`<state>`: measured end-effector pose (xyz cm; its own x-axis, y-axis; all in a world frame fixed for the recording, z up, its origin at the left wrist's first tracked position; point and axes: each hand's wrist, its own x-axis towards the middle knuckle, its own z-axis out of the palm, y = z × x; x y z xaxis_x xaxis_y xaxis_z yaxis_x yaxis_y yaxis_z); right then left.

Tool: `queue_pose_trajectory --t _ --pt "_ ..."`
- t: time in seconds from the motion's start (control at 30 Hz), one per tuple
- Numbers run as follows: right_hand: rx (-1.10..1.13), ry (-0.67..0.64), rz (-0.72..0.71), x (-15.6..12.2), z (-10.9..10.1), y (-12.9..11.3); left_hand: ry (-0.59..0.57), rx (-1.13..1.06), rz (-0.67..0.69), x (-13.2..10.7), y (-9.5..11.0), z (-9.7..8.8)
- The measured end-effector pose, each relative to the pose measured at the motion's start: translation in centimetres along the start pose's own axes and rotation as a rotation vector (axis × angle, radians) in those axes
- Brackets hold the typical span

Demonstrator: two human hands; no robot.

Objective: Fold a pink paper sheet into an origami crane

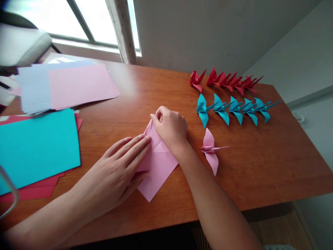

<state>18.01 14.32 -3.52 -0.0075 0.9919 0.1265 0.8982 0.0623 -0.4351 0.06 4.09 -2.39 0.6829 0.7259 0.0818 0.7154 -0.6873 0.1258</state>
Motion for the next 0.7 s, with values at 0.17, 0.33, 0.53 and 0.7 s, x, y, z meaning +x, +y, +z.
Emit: queue_pose_trajectory --t 0.17,0.33,0.53,0.7 --pt "0.026 0.001 -0.017 0.1 -0.1 0.2 0.0 -0.005 -0.006 0.0 0.0 -0.1" --pt "0.101 -0.069 -0.067 0.0 -0.8 0.3 0.013 -0.008 -0.008 -0.1 0.0 0.1" --pt "0.157 -0.196 -0.111 -0.4 -1.8 0.1 0.002 -0.015 -0.036 -0.1 0.1 -0.1" --pt "0.122 -0.223 -0.131 -0.5 -2.1 -0.1 -0.002 -0.018 -0.044 -0.3 0.2 -0.1"
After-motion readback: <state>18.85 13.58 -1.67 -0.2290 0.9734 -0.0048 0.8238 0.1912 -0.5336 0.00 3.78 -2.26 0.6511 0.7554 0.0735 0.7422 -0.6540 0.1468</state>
